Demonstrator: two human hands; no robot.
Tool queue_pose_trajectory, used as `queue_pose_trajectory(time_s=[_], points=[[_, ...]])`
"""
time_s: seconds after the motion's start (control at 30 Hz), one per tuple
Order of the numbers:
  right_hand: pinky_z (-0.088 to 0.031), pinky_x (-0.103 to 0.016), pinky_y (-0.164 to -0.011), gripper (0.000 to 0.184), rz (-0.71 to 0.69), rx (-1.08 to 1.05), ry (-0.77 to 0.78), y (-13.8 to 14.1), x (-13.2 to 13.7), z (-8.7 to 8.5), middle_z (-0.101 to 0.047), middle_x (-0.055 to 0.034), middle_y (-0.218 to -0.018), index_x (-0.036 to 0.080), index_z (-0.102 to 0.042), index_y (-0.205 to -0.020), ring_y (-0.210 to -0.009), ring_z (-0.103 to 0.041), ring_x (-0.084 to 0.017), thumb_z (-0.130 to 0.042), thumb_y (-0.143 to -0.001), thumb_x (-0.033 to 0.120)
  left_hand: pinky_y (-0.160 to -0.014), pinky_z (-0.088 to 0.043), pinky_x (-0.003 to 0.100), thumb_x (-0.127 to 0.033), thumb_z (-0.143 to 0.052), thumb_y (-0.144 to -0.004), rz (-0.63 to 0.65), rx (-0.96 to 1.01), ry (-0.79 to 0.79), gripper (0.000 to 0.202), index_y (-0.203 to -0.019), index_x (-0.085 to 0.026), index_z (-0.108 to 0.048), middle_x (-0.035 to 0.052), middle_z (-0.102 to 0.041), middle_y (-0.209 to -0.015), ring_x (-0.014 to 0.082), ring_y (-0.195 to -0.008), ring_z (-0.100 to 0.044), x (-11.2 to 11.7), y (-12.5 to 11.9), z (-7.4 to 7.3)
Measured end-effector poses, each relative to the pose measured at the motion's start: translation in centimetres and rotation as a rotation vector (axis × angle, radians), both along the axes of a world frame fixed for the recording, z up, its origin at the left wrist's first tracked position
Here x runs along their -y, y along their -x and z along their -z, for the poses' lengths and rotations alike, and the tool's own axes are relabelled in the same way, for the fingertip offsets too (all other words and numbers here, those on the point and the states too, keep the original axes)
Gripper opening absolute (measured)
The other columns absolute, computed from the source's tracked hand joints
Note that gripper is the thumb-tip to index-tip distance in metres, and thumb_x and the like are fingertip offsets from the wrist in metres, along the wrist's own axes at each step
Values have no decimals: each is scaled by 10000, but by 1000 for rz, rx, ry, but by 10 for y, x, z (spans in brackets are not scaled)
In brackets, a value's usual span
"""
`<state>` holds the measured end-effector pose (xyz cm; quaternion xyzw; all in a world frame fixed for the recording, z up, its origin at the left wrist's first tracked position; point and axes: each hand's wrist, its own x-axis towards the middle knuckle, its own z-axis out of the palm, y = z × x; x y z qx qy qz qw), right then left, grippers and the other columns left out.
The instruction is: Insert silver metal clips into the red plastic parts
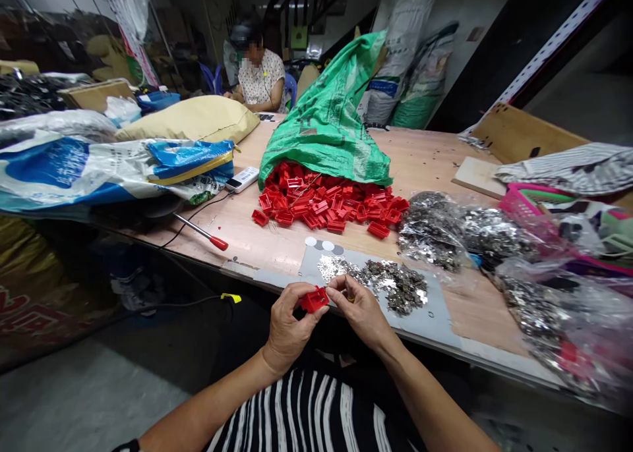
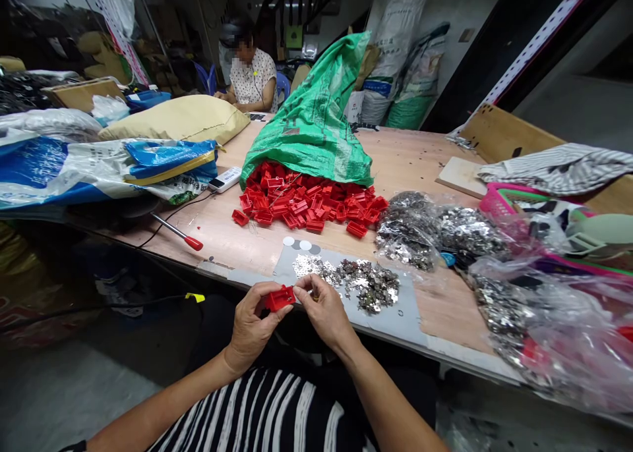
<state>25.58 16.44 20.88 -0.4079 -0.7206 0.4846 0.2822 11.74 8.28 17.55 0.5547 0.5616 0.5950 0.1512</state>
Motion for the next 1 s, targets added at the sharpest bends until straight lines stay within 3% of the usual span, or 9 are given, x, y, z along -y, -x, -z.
queue_pose_trajectory(time_s=[0.6,0.7,1.0], points=[[-403,-263,-586,188,127,7,7,6,13,7,-543,9,-682,205,-514,-715,-634,-491,-146,-531,-821,360,-850,-536,328,-164,-689,-784,16,-128,-129,288,-1050,-203,-585,60,-663,-979,175,-942,-632,-4,-1,-5],[-407,-264,-598,192,140,28,1,7,15,7,-539,12,-686,212,-497,-709,-648,-495,-150,-532,-822,363,-829,-537,313,-182,-692,-785,8,-102,-100,285,-1049,-203,-588,54,-666,-971,170,-926,-636,-3,-1,-5],[-385,-262,-590,222,7,81,66,-3,10,-8,-519,22,-732,212,-500,-774,-641,-465,-137,-538,-822,426,-829,-539,319,-289,-700,-787,39,122,123,279,-1037,-209,-604,49,-688,-978,180,-897,-664,0,0,2]])
